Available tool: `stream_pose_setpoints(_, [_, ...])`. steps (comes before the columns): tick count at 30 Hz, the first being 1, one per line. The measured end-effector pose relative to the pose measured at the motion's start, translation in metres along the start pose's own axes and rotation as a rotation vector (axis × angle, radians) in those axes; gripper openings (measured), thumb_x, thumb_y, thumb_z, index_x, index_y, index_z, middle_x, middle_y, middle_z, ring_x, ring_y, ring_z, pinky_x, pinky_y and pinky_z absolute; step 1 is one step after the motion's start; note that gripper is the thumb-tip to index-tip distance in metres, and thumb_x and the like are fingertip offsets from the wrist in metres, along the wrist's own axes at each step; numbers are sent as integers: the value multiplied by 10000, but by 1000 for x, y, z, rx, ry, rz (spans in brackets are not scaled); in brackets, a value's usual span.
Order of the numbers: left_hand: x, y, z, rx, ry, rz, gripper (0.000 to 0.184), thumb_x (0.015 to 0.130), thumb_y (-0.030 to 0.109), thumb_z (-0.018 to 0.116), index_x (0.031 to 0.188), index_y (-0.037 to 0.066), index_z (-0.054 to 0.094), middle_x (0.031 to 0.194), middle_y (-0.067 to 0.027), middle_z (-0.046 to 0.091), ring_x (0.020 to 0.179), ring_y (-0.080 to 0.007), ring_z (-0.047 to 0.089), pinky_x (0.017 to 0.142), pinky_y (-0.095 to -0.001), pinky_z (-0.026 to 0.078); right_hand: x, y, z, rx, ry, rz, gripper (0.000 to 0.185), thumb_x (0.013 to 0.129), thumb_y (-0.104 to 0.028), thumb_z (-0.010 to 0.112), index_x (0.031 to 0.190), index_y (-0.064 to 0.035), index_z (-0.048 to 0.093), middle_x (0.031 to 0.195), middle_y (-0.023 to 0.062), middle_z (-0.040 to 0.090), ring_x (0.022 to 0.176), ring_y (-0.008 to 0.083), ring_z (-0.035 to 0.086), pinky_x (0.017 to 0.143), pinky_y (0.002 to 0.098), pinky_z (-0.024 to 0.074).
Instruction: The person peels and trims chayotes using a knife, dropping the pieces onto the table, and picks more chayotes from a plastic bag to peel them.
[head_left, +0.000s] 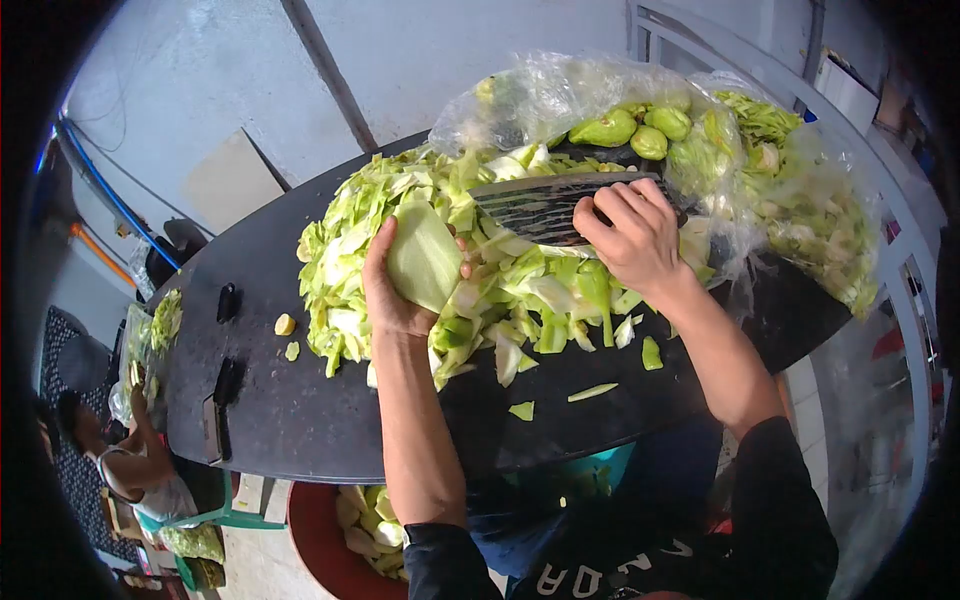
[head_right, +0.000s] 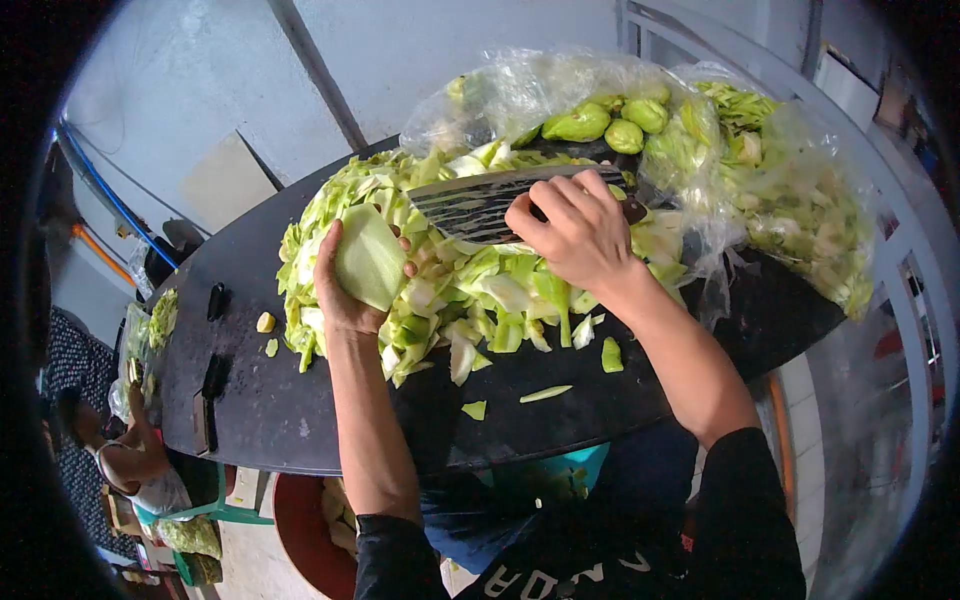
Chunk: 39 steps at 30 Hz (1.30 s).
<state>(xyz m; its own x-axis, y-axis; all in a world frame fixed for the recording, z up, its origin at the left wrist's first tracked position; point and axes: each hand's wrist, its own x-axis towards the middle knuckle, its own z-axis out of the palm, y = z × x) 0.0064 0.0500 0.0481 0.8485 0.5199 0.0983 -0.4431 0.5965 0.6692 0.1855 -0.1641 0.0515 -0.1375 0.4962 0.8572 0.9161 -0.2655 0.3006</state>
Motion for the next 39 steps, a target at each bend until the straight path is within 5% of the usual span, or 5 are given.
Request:
stream_pose_setpoints(10, [-188,103,-73,148,-11,605,614,971,440,522,1428,40,432,1264,-203,569,1095,-322,599,838,-491,570,-5,49,-36,72,50,170,149,720,-39,707,826,-88,615,757,32,555,698,222,609,633,367,460])
stream_pose_setpoints(13, [-268,101,-142,662,914,1146,547,984,345,542,1420,32,438,1365,-226,509,1232,-343,536,949,-505,517,-16,69,-62,99,96,426,148,768,-68,752,864,-61,640,747,56,602,641,221,602,600,356,479])
stream_pose_setpoints(25, [-233,6,-158,1126,1411,600,455,937,263,571,1283,-31,546,1284,-207,574,1196,-335,555,1015,-453,459,-27,101,-80,411,341,905,206,862,-150,792,976,-4,701,778,-29,670,671,24,553,610,213,456])
stream_pose_setpoints(29, [-211,-3,-64,1330,1063,918,427,921,235,580,1237,-52,582,1257,-200,596,1184,-333,561,1037,-436,439,-26,103,-65,415,386,828,180,858,-183,780,913,-36,691,692,-63,620,622,28,505,570,230,423])
stream_pose_setpoints(39, [-59,-193,134,1898,-1219,814,411,875,241,583,1269,137,632,1255,-103,589,1277,-282,493,1041,-515,386,-64,115,-60,477,369,1047,194,841,-135,798,949,-10,695,811,-11,702,714,36,606,663,221,490])
